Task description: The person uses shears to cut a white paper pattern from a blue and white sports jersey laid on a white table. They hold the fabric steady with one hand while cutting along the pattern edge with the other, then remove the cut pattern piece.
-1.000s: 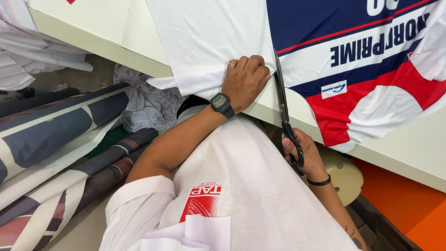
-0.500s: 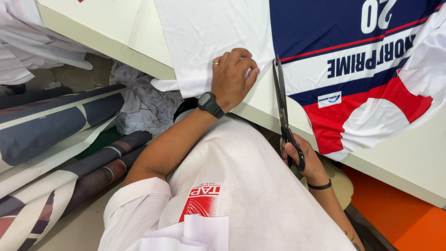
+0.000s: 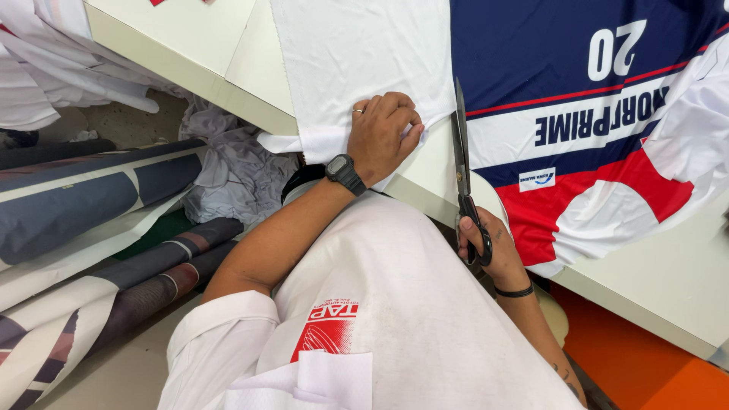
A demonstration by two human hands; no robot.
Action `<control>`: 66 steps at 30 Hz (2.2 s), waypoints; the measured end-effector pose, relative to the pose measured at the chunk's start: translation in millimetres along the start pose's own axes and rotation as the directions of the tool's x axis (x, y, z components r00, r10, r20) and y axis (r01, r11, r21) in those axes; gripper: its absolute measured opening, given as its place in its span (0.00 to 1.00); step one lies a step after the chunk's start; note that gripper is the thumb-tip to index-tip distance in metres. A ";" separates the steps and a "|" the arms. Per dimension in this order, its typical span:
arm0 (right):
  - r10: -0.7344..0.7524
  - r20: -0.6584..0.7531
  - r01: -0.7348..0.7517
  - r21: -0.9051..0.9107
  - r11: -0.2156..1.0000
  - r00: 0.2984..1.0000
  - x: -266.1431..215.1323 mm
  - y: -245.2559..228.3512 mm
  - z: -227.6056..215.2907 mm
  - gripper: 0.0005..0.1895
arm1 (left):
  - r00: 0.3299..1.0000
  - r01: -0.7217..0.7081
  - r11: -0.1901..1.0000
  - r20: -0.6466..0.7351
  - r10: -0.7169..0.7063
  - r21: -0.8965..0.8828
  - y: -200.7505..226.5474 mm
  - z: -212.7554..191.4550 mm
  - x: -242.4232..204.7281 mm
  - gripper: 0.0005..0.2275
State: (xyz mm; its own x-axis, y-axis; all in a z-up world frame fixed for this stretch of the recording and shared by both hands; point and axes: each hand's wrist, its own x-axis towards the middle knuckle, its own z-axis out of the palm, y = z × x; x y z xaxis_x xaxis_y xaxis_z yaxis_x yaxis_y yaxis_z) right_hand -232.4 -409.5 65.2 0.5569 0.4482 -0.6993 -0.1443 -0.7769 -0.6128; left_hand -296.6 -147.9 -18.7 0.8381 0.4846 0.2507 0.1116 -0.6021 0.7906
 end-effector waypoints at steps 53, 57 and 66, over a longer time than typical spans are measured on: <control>-0.008 0.004 0.008 0.029 1.000 1.000 29.5 -33.3 5.0 0.29 | 0.974 0.174 0.985 -0.144 -0.173 -0.008 -21.2 -39.8 -2.3 0.03; -0.038 0.049 0.031 0.121 0.992 0.998 37.2 -31.9 0.5 0.29 | 0.962 0.223 0.975 -0.160 -0.223 -0.018 -24.4 -50.5 -4.8 0.04; -0.050 0.032 0.045 0.156 0.987 0.998 74.4 -35.5 -7.5 0.32 | 0.955 0.229 0.973 -0.184 -0.232 -0.040 -30.9 -51.3 -6.5 0.03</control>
State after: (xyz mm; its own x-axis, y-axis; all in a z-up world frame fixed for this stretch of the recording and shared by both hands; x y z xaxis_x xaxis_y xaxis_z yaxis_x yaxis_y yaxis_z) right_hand -179.7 -351.8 37.7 0.5370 0.5005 -0.6791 -0.2454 -0.6775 -0.6934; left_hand -332.9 -99.8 -16.0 0.6764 0.7193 0.1583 0.2793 -0.4494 0.8486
